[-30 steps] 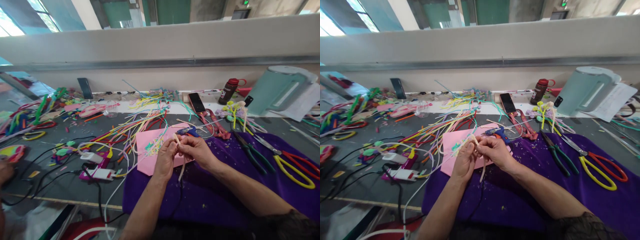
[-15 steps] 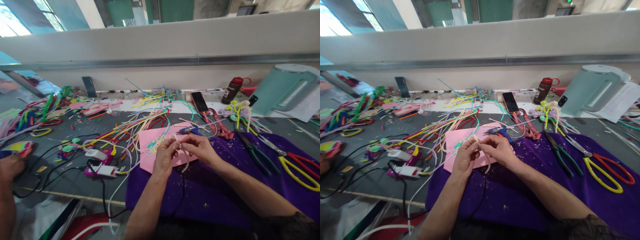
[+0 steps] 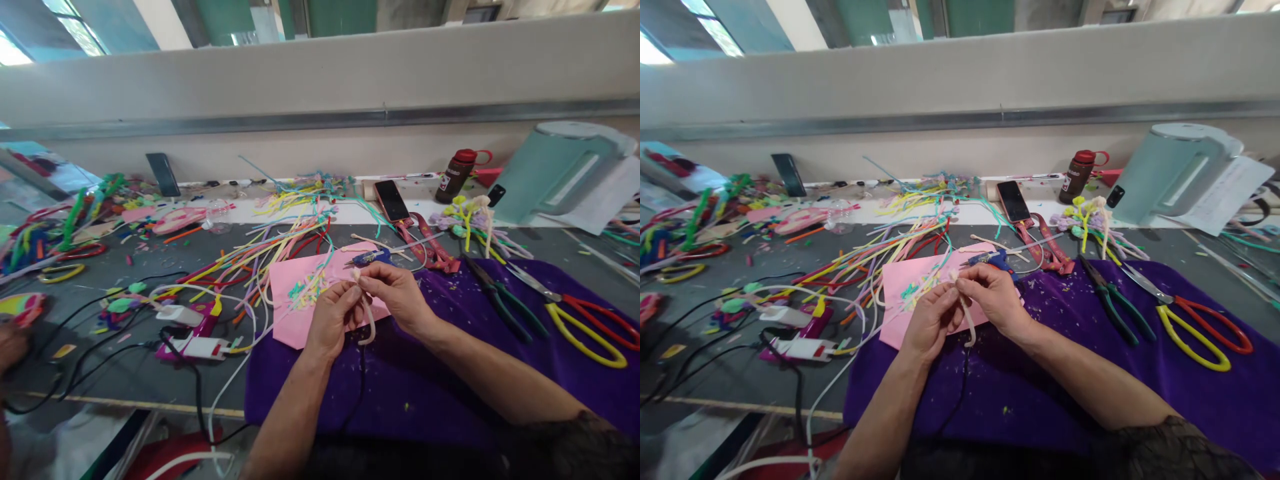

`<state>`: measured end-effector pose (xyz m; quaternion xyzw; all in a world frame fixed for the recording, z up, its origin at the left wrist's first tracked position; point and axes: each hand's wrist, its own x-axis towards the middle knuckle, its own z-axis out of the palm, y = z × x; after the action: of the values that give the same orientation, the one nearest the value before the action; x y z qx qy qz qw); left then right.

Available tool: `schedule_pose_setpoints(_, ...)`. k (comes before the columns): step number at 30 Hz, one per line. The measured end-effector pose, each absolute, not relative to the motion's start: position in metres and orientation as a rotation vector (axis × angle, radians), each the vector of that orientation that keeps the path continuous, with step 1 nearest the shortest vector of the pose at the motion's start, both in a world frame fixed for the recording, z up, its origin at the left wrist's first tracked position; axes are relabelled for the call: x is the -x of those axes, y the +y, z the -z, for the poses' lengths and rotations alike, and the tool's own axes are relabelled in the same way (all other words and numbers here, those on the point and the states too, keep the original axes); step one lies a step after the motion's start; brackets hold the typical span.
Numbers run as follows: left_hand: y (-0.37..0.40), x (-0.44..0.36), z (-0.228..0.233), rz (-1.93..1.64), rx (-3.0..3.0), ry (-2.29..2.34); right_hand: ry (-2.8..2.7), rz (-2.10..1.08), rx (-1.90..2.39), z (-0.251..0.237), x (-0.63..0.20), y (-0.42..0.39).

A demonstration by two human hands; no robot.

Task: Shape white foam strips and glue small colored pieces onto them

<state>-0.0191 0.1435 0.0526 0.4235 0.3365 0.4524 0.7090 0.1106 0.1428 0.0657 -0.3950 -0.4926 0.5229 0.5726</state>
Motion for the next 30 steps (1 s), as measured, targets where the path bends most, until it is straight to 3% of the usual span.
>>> schedule_pose_setpoints(6, 0.138, 0.018, -0.052, -0.810, -1.020, 0.755, -1.090, -1.224, 0.953, -0.076, -0.112, 0.138)
schedule_pose_setpoints(13, 0.135, 0.016, -0.052, -0.863, -1.153, 0.837, -1.130, -1.373, 0.972, -0.078, -0.110, 0.135)
schedule_pose_setpoints(17, 0.134, 0.017, -0.054, -0.837, -1.159, 0.806, -1.178, -1.306, 0.953, -0.079, -0.116, 0.136)
schedule_pose_setpoints(24, 0.142, 0.028, -0.060, -1.202, -0.916, 0.742, -1.352, -1.243, 0.983, -0.092, -0.125, 0.131)
schedule_pose_setpoints(30, 0.146, 0.030, -0.059, -1.169, -0.807, 0.724, -1.450, -1.237, 1.025, -0.083, -0.117, 0.133)
